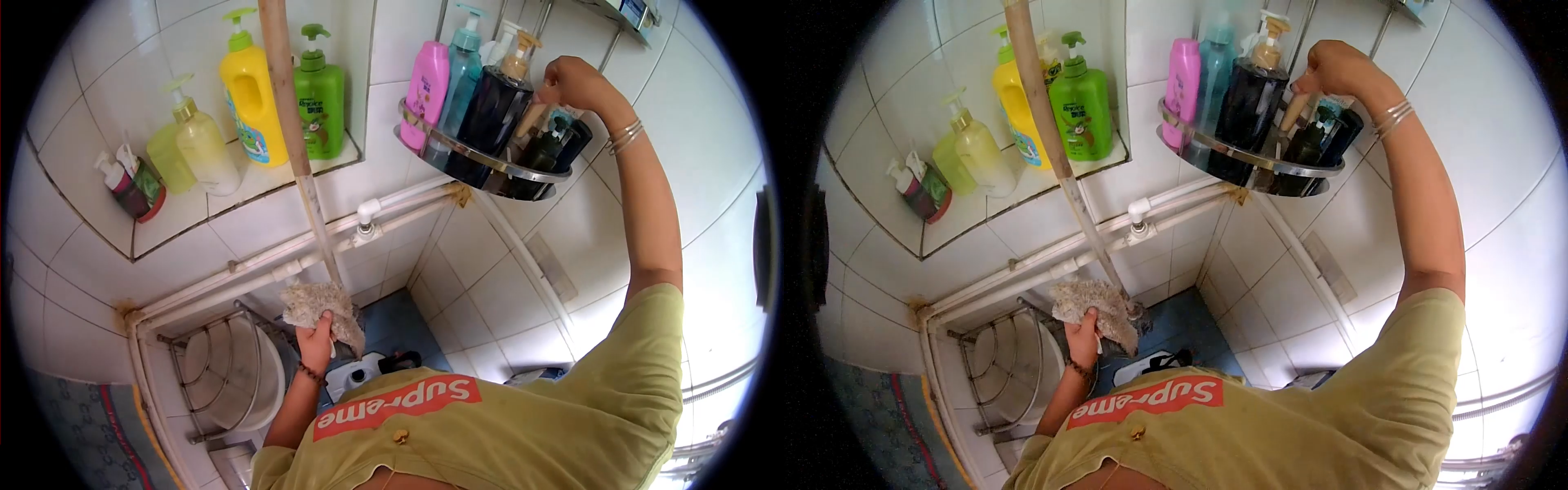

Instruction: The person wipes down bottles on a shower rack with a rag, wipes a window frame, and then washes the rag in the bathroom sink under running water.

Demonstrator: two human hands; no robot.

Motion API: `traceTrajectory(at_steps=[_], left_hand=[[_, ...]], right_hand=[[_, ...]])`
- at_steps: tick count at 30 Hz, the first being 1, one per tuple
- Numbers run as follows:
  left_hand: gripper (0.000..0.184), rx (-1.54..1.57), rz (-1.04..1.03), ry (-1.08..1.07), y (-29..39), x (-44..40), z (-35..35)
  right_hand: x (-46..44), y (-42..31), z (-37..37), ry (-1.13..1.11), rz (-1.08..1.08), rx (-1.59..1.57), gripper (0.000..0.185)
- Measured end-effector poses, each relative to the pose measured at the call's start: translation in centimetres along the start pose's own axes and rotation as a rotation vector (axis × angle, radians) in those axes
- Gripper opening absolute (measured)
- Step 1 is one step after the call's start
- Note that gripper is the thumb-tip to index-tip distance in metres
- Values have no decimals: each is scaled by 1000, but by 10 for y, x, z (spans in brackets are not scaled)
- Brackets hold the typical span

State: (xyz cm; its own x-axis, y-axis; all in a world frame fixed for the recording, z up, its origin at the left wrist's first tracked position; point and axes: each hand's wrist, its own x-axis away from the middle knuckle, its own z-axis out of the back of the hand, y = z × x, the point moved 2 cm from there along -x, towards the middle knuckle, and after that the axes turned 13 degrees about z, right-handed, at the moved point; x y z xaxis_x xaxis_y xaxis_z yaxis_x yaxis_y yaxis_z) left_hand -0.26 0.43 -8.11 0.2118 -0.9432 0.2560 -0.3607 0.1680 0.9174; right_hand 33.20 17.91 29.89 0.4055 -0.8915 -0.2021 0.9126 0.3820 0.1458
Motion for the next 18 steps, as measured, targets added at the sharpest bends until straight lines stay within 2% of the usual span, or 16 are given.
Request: traceTrajectory(at_steps=[2, 5, 8, 11, 18], left_hand=[[21, -1, -8, -1, -1, 0, -1], [21, 13, -12, 2, -2, -1, -3], [22, 3, -7, 4, -4, -1, -2], [23, 7, -2, 20, -3, 0, -3], [24, -15, 9, 13, 2, 1, -6]], right_hand=[[-7, 6, -6, -56, -39, 237, 32], [-10, -2, -8, -121, -127, 354, 37], [-11, -7, -15, -164, -92, 434, 37], [-13, -6, -24, -249, -33, 442, 38], [-10, -15, -21, -241, -14, 431, 34]])
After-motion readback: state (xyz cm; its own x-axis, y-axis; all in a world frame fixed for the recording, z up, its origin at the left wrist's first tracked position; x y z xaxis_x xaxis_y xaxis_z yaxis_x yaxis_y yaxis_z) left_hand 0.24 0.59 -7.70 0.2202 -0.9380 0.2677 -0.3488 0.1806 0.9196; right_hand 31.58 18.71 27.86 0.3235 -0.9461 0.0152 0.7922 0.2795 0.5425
